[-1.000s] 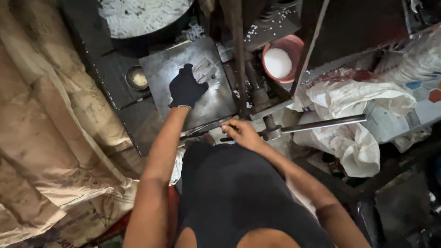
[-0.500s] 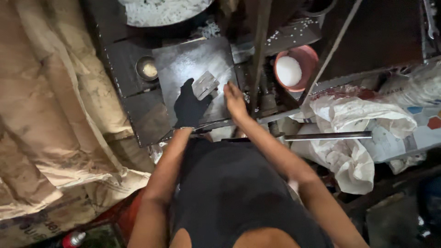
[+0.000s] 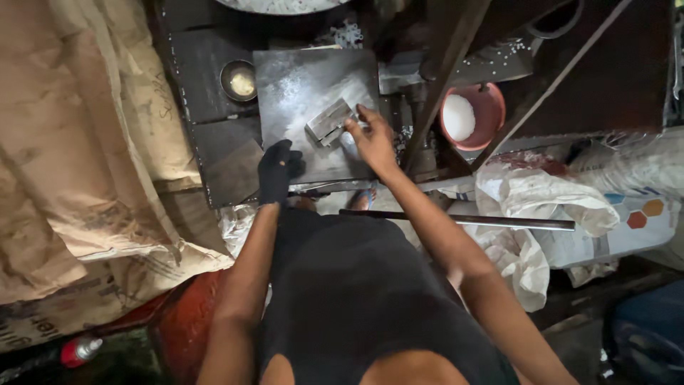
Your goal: The person operates a manual press machine by pulling a lever to compress white granular material into a metal mold. They repeatedly remove the compressed block, place it on a metal tray, and reset the mold for the next cycle.
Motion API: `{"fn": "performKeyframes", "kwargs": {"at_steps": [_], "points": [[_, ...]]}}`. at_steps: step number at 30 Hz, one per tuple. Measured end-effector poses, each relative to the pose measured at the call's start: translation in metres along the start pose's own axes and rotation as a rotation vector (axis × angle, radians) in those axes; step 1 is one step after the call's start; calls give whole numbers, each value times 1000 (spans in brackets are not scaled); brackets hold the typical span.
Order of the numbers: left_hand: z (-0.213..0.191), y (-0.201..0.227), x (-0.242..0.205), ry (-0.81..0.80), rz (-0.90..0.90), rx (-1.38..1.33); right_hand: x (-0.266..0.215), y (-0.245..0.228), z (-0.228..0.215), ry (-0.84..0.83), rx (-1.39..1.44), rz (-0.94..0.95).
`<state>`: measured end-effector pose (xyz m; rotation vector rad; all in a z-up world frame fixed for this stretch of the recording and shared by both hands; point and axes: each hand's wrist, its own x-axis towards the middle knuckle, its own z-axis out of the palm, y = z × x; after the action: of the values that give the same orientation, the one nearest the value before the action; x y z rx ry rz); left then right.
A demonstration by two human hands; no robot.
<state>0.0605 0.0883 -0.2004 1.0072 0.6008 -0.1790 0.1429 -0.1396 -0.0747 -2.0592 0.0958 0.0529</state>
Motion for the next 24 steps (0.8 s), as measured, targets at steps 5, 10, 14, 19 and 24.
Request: {"fn": "performKeyframes", "kwargs": {"at_steps": [5,10,14,19,24], "points": [[2,1,7,-2,-28,-9,-16,5,10,58,-373,-401],[2,2,4,7,-27,-27,-35,24,9,113,20,-8],[27,24,4,-15,91,61,-46,33,13,5,-15,-165],[72,79,9,-202,413,879,-50,39,56,137,-154,-281],[111,114,10,-302,388,1155,-31,39,65,178,-106,-31]]}}
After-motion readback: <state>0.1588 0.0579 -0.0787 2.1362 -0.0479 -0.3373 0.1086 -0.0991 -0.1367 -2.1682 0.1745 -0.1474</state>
